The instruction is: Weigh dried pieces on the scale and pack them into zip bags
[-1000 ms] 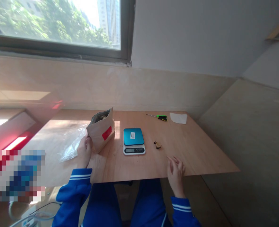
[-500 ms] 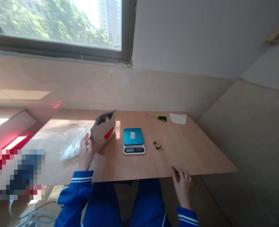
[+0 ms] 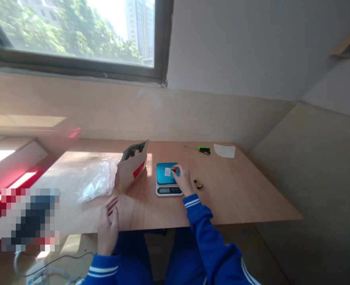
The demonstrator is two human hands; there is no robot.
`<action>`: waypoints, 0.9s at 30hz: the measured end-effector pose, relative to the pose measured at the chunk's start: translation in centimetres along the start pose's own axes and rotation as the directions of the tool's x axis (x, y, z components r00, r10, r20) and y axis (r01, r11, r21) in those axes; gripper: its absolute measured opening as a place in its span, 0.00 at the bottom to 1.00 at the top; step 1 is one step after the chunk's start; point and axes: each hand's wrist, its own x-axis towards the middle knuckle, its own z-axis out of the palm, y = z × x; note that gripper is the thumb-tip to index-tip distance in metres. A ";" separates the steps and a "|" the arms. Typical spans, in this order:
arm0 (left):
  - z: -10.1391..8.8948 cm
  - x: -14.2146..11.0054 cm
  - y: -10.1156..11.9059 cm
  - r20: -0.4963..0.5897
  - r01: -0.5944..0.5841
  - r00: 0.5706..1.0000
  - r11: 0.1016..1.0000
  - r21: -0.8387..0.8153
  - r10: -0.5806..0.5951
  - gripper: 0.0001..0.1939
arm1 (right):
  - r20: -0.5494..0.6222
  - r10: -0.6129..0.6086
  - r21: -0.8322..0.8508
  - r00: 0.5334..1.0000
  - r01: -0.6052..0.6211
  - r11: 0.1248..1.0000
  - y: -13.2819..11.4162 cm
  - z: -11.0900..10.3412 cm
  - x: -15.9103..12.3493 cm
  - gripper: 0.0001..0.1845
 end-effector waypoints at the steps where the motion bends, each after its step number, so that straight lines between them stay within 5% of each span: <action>1: -0.5 -0.6 -0.1 0.015 0.018 1.000 1.000 0.012 -0.018 0.21 | 0.018 -0.002 -0.007 1.000 0.002 1.000 -0.3 0.9 0.8 0.10; 5: -2.6 -2.3 -1.1 0.000 0.092 0.996 0.993 0.076 -0.093 0.21 | 0.087 -0.023 -0.027 0.996 0.025 0.999 -0.3 1.8 1.0 0.13; 10: -3.9 -2.4 -3.9 0.007 0.182 0.983 0.975 0.126 -0.185 0.23 | -0.052 -0.042 -0.027 0.998 0.040 0.999 3.3 -0.8 -4.5 0.18; 13: -3.4 -1.6 -4.8 0.076 0.206 0.974 0.973 0.103 -0.214 0.23 | -0.285 0.061 -0.100 0.957 -0.092 0.991 7.2 -2.1 -9.1 0.18; 17: -1.8 0.1 -4.2 0.082 0.175 0.978 0.969 0.177 -0.192 0.17 | -0.367 0.127 -0.129 0.922 -0.186 0.974 11.0 -2.6 -13.3 0.16; 22: 0.3 1.2 -3.5 -0.086 0.182 0.983 0.890 0.418 -0.160 0.14 | -0.380 0.173 -0.108 0.909 -0.229 0.967 10.8 -2.4 -13.8 0.14; 27: 1.0 0.6 -4.2 -0.049 0.121 0.992 0.845 0.520 -0.112 0.13 | -0.363 0.168 -0.144 0.917 -0.233 0.962 10.5 -2.0 -13.5 0.14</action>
